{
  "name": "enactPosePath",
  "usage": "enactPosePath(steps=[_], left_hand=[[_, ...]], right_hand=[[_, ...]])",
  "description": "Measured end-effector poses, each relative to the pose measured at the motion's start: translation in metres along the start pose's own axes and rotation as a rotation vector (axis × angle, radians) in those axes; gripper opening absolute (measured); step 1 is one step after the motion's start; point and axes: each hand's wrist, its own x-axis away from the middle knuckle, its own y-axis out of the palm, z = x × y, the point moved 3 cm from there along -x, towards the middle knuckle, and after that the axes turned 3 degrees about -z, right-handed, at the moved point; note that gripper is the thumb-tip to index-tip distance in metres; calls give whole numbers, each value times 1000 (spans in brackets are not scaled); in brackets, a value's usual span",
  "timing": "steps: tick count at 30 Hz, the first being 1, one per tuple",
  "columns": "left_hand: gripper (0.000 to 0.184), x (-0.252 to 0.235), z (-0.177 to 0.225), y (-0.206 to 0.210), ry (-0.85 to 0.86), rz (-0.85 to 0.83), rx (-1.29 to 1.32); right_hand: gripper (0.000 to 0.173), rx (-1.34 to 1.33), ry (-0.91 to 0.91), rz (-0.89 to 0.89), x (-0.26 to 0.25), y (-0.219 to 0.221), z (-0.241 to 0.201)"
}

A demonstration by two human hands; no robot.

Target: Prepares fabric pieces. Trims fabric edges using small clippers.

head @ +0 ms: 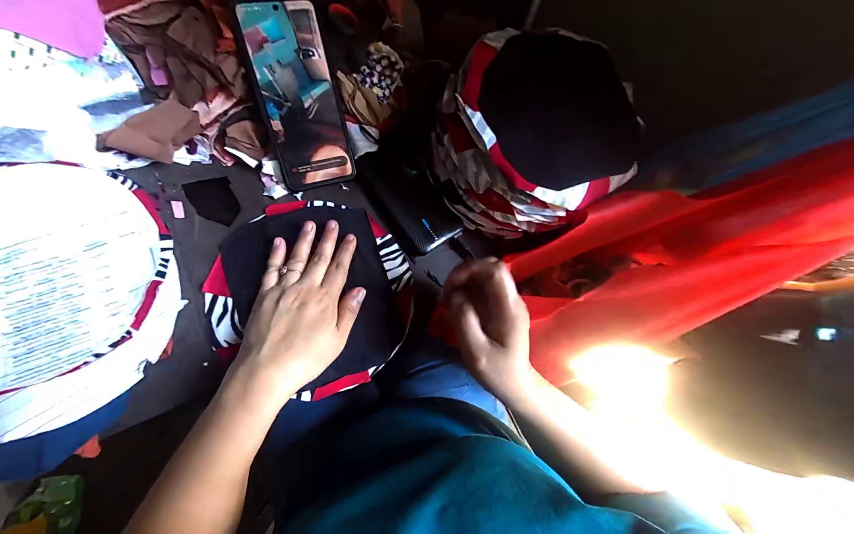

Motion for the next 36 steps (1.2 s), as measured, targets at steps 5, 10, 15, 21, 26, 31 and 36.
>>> enactPosePath(steps=[5,10,15,21,26,31,36], left_hand=[[66,1,0,0,-1,-21,-56],[67,0,-1,0,-12,-41,-72],[64,1,4,-1,-54,-9,-47],[62,4,9,-13,-111,38,60],[62,1,11,-8,-139,23,18],[62,-2,11,-1,-154,-39,-22],[64,-4,12,-4,-170,-92,-23]], right_hand=[[21,-443,534,-340,38,20,3],[24,-773,661,-519,44,37,7],[23,-925,687,-431,36,42,-1],[26,-837,696,-341,25,40,1],[29,-867,738,-294,22,40,6],[29,-938,692,-288,25,42,10],[37,-980,632,-326,35,43,16]])
